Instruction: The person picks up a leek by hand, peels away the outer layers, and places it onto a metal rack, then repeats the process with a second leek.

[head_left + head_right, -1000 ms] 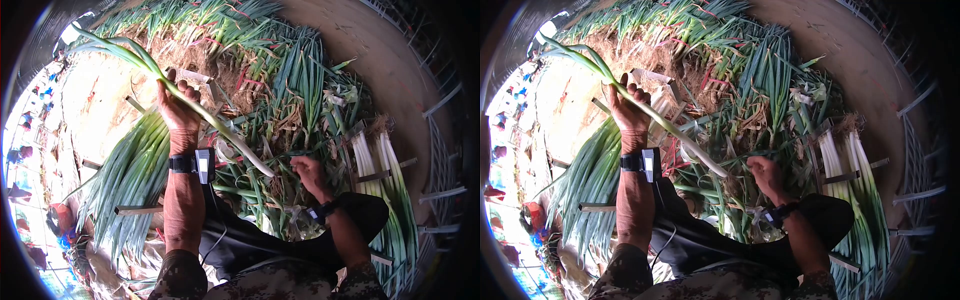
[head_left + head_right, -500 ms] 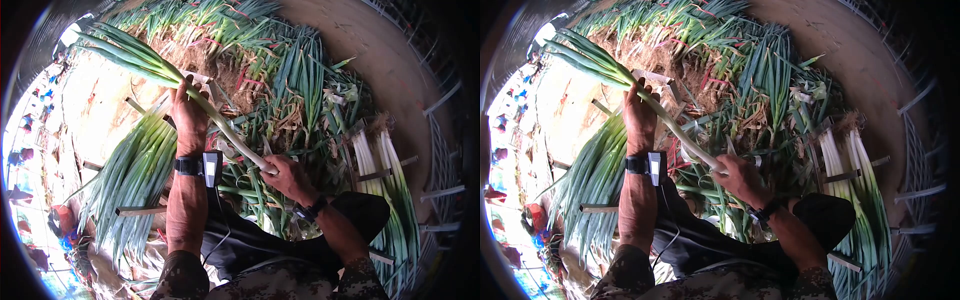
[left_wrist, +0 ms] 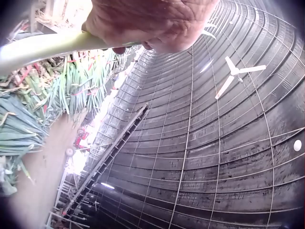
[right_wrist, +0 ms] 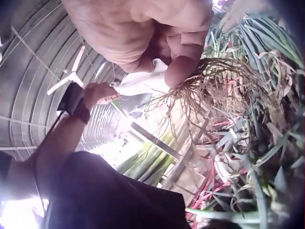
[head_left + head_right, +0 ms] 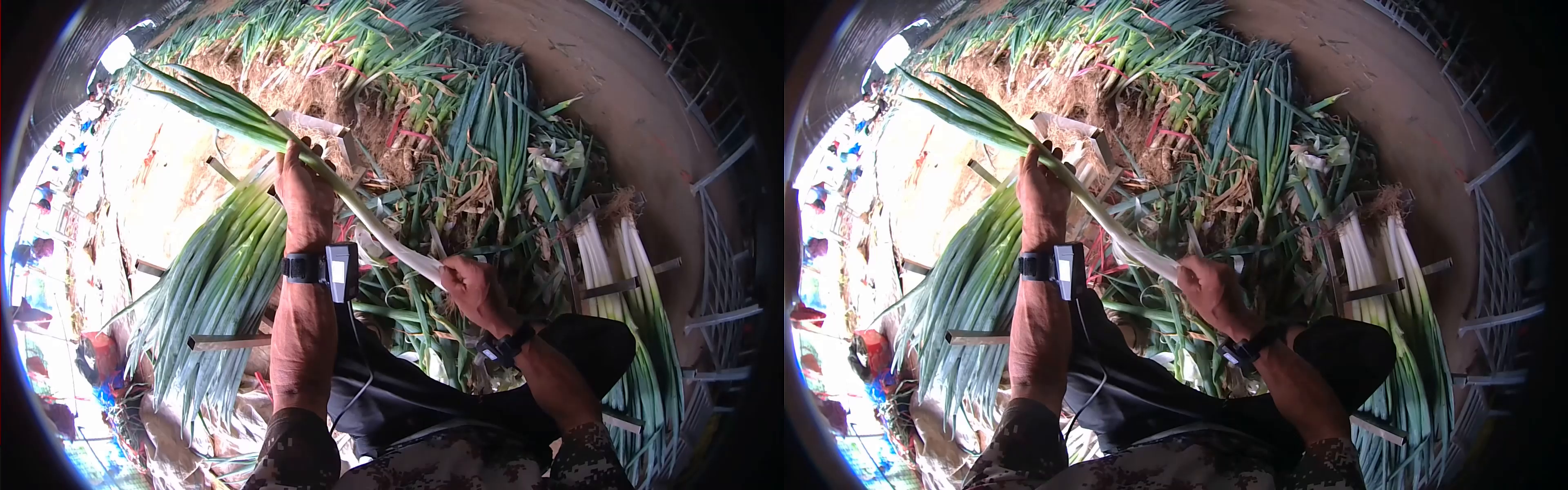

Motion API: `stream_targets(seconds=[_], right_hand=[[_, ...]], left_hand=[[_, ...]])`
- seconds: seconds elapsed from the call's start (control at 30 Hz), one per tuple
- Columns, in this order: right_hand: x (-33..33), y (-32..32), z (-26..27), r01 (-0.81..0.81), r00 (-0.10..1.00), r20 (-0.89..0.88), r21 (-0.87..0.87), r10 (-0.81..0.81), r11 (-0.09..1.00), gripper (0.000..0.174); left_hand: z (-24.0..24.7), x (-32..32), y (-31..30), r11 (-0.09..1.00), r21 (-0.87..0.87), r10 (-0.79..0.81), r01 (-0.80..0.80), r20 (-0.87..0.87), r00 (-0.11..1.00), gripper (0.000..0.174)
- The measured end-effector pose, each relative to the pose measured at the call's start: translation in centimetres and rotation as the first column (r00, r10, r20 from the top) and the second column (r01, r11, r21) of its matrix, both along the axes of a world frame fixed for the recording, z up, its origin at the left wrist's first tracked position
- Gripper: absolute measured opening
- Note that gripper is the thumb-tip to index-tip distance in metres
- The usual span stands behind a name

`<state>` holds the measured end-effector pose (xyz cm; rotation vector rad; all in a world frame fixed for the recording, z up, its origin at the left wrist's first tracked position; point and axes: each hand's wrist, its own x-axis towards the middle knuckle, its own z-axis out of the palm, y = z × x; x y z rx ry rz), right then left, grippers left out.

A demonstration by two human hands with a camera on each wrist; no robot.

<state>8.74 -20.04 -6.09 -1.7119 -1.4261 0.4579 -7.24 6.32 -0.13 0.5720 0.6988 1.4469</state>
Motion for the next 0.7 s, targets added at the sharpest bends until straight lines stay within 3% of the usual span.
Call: stream_targets(seconds=[0.1, 0.2, 0.3, 0.37, 0.43, 0.53, 0.6, 0.7], right_hand=[[0.0, -0.2, -0.9, 0.041, 0.997, -0.066, -0.069, -0.045, 0.997, 0.016], [0.9, -0.5, -3.2, 0.07, 0.949, -0.289, -0.198, -0.127, 0.978, 0.023], [2.7, -1.3, -4.2, 0.006, 0.852, -0.459, -0.474, -0.252, 0.881, 0.019], [2.9, -1.6, -4.8, 0.096, 0.956, -0.218, -0.394, -0.194, 0.914, 0.017], [3.7, -2.2, -7.7, 0.154, 0.987, 0.002, -0.254, -0.159, 0.955, 0.013], [6.8, -5.1, -10.5, 0.177, 0.95, 0.313, -0.55, 0.005, 0.816, 0.016], [8.7, -8.8, -12.9, 0.158, 0.965, 0.258, -0.463, -0.038, 0.872, 0.018], [8.4, -7.2, -10.6, 0.039, 0.999, 0.019, -0.412, -0.034, 0.911, 0.034]], left_hand=[[0.9, -0.1, -0.5, 0.995, -0.034, -0.088, 0.093, 0.116, 0.989, 0.027], [1.0, -0.3, -0.1, 0.977, 0.053, -0.213, 0.206, 0.268, 0.94, 0.037], [1.5, -0.5, -0.6, 0.953, 0.104, -0.304, 0.285, 0.338, 0.891, 0.04], [2.2, -0.1, -1.7, 0.942, 0.095, -0.333, 0.32, 0.354, 0.874, 0.041], [1.5, 0.6, -2.2, 0.936, 0.141, -0.352, 0.323, 0.315, 0.881, 0.043], [2.1, 0.4, -2.3, 0.906, 0.231, -0.416, 0.354, 0.34, 0.843, 0.05], [2.9, -0.5, -2.2, 0.893, 0.271, -0.427, 0.36, 0.258, 0.867, 0.048], [3.7, -0.3, -2.8, 0.932, 0.142, -0.359, 0.335, 0.219, 0.907, 0.054]])
